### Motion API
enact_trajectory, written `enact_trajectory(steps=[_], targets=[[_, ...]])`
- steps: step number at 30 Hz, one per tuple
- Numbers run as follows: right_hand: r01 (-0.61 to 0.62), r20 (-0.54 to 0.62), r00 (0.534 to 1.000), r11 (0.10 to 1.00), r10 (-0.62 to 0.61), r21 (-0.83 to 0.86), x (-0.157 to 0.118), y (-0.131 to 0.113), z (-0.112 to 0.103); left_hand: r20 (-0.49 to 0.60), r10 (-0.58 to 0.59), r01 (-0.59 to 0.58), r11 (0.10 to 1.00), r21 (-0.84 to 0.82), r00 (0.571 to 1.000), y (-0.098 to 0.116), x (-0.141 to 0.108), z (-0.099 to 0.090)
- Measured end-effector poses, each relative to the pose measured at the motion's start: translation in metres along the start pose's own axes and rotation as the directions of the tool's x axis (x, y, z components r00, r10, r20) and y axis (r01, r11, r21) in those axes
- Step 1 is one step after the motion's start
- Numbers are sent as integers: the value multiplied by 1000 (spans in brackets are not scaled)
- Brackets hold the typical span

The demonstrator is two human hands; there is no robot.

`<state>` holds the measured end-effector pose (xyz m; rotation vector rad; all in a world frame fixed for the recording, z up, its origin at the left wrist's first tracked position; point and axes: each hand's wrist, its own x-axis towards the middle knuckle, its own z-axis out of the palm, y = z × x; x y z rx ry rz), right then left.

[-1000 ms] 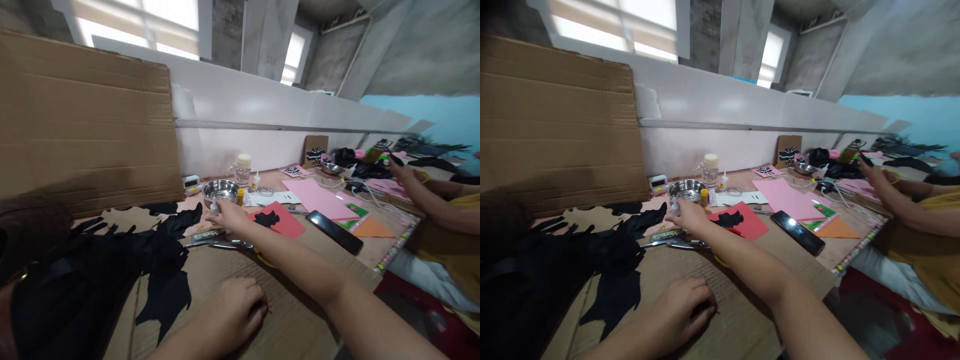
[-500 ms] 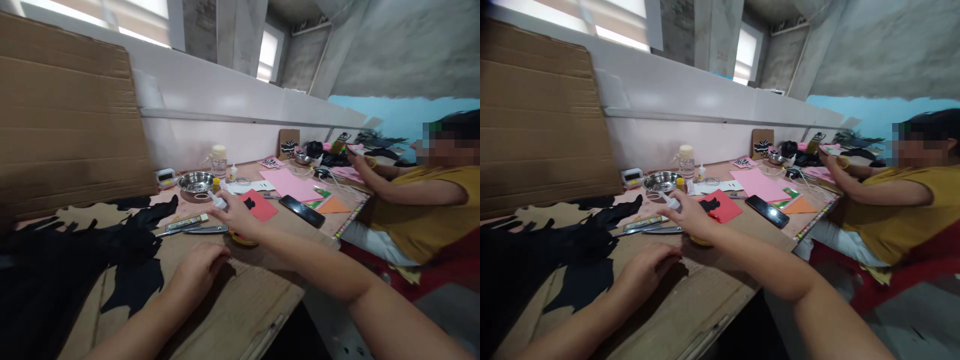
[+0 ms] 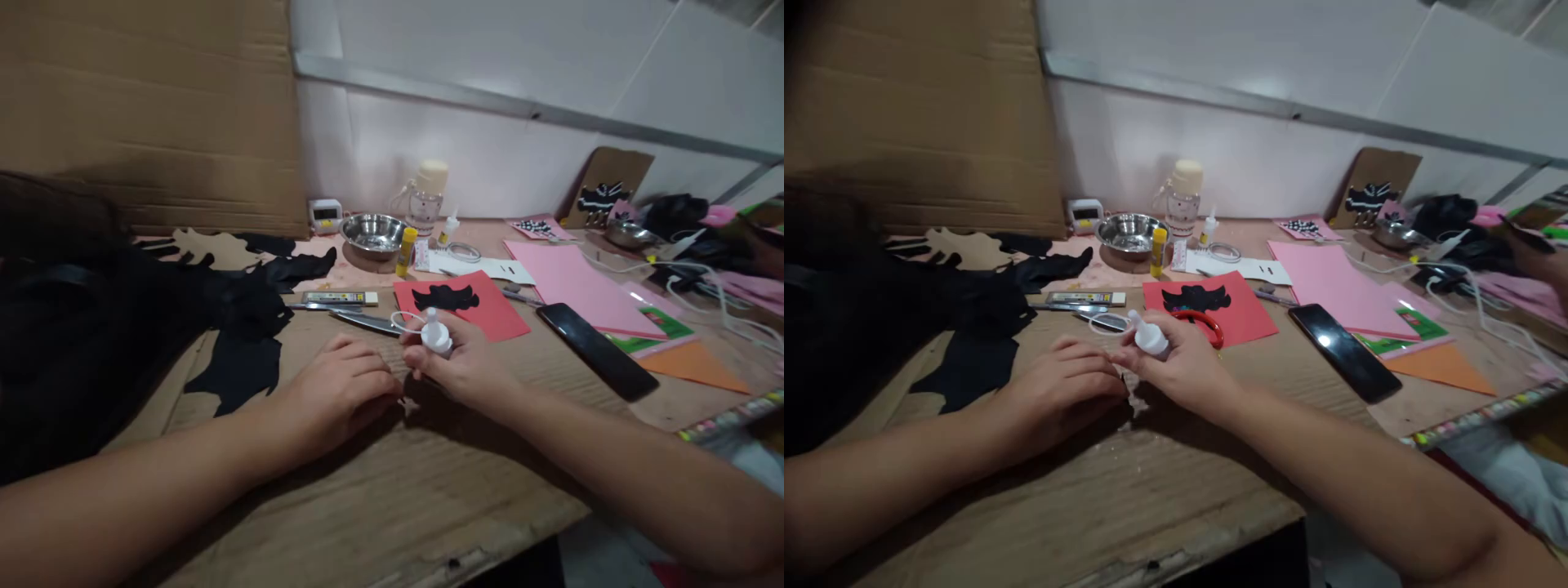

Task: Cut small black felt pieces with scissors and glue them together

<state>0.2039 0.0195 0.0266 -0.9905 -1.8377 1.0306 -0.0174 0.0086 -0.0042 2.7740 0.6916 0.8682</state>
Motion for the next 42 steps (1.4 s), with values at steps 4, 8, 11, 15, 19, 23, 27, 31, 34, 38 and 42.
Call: enact_trajectory(steps=[4, 8, 11, 15, 19, 23, 27, 31, 34, 38, 42], targets=[[-28, 62, 998, 999, 26, 21, -2, 3, -1, 32, -38, 40, 998, -54, 999, -1, -2, 1], [-54, 113, 992, 996, 46, 68, -8, 9, -4, 37, -82, 86, 991, -100, 996, -3, -1, 1], [-45, 139, 990, 995, 32, 92, -11, 11, -7, 36, -83, 86, 992, -93, 996, -4, 0, 3], [18, 96, 995, 999, -21, 30, -12, 12, -9, 86, -101, 108, 990, -86, 991, -7, 0, 5], [30, 135, 991, 998, -22, -63, -11, 10, -8, 83, -109, 119, 985, -125, 991, -11, 1, 5], [81, 173, 983, 989, -58, -126, -8, 10, -11, 94, -97, 108, 986, -129, 991, -8, 1, 3], [167, 166, 979, 930, -118, -328, -2, 13, -20, -153, -180, 177, 984, -33, 972, 2, 0, -12], [189, 220, 969, 906, -110, -378, -2, 10, -21, -332, -30, 124, 956, 266, 943, 1, 1, -32], [245, 297, 947, 869, -120, -431, -6, 2, -15, -189, 90, 1, 900, 436, 978, -5, 2, -35], [212, 232, 966, 865, -115, -454, -8, -3, -13, -245, 119, -12, 918, 397, 962, -5, -2, -29], [91, -51, 991, 902, -124, -423, 1, 4, -25, -361, 84, 36, 949, 312, 929, 1, -4, -23]])
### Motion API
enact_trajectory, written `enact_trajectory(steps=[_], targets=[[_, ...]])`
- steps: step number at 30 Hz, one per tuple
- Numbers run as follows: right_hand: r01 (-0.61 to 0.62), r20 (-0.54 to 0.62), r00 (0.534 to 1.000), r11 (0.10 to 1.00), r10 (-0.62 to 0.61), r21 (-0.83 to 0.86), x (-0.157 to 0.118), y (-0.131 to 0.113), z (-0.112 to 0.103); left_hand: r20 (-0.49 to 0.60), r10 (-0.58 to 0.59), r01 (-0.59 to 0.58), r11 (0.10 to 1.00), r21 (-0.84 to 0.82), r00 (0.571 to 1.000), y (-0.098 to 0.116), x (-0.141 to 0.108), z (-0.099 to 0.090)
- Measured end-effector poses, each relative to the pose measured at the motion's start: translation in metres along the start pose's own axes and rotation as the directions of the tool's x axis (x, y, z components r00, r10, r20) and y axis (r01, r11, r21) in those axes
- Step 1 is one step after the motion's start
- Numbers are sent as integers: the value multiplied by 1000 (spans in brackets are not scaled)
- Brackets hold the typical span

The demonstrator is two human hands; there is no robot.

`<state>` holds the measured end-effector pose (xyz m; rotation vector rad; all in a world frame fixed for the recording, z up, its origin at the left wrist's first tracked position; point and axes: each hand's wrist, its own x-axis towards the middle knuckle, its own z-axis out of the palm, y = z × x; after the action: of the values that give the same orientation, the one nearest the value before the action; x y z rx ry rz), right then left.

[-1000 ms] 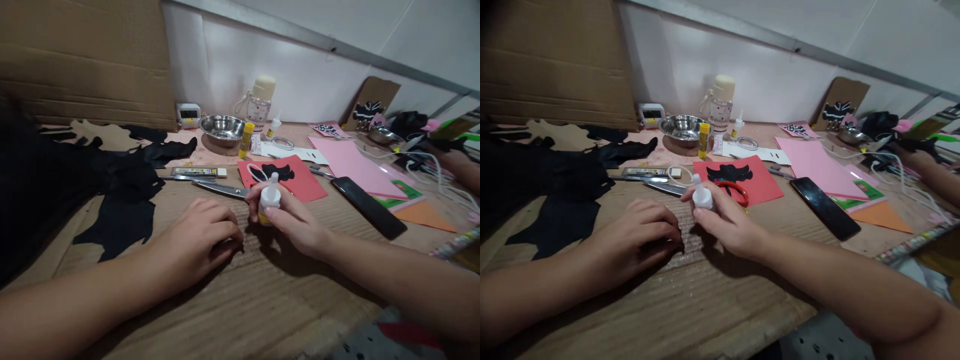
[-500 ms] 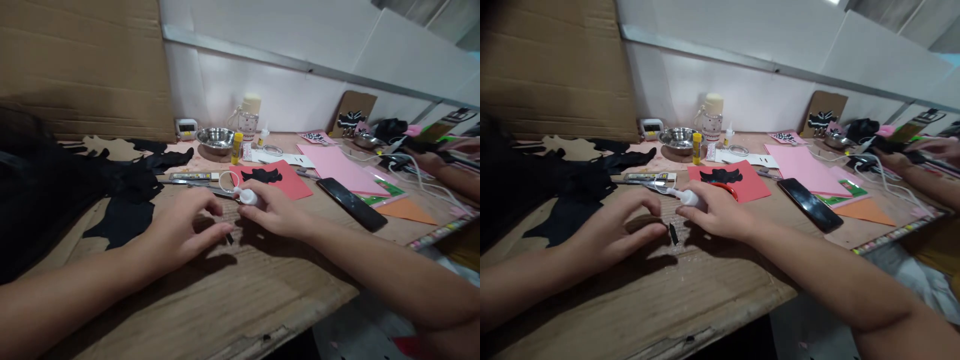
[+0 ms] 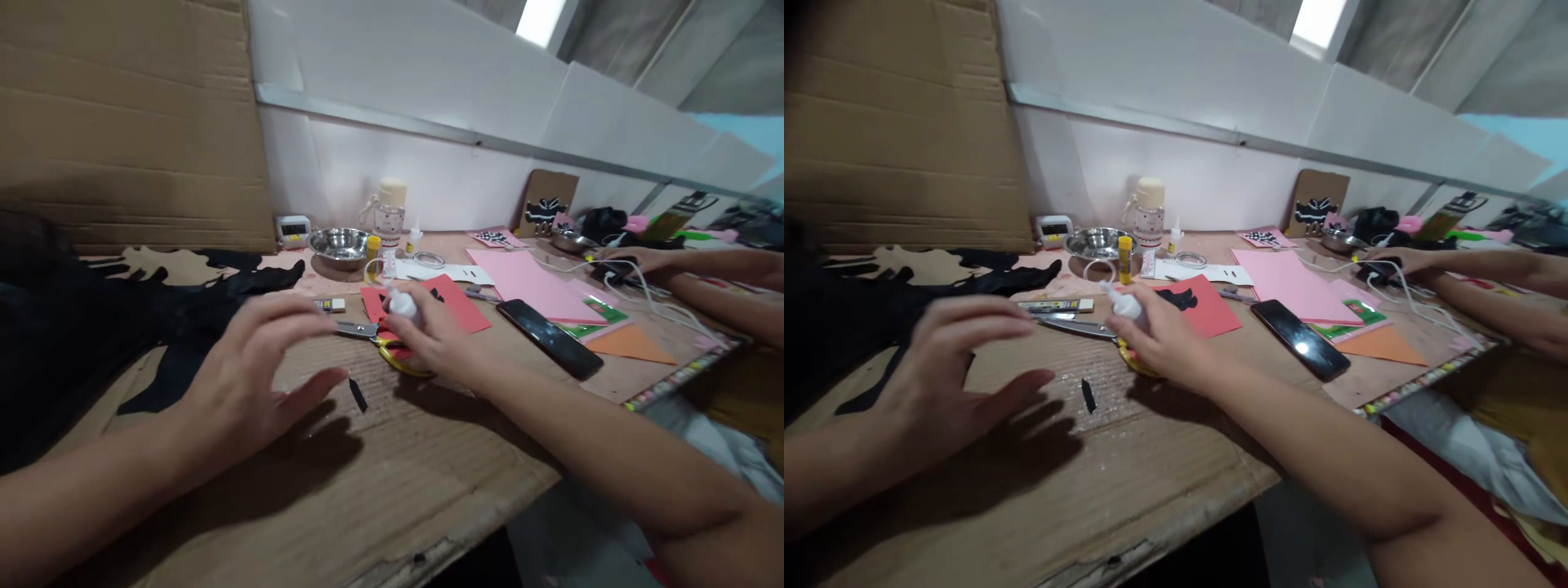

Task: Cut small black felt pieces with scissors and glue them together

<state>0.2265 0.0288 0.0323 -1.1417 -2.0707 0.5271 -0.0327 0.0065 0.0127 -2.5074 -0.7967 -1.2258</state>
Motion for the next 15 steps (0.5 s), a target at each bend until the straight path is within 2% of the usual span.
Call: enact_trajectory(steps=[2, 4, 6, 8, 10, 11, 12, 13, 15], targets=[[-72, -113, 991, 996, 77, 47, 6, 9, -4, 138, 105, -99, 994, -51, 985, 2, -1, 4], [-104, -160, 980, 991, 116, 81, 10, 17, -5, 258, 197, -173, 978, -116, 946, 2, -3, 10], [-62, -159, 985, 996, 71, 60, 11, 19, -5, 288, 166, -128, 981, -146, 943, 1, -5, 13], [10, -94, 996, 1000, -10, -4, 9, 16, -3, 248, -3, 35, 992, -124, 969, 0, -6, 12], [48, 25, 999, 997, -47, -55, 4, 8, 1, 183, -206, 223, 972, -79, 961, -3, -3, 7], [60, 84, 995, 995, -54, -74, 2, 4, 3, 162, -262, 273, 960, -56, 951, -5, -1, 4], [73, 134, 989, 994, -61, -86, 0, 0, 5, 157, -267, 275, 961, -30, 951, -7, 1, 1], [100, 173, 981, 990, -82, -96, -2, -4, 7, 173, -218, 224, 975, -11, 960, -10, 3, -2], [175, 245, 959, 978, -143, -114, -3, -9, 11, 257, -39, 35, 999, 21, 966, -16, 6, -5]])
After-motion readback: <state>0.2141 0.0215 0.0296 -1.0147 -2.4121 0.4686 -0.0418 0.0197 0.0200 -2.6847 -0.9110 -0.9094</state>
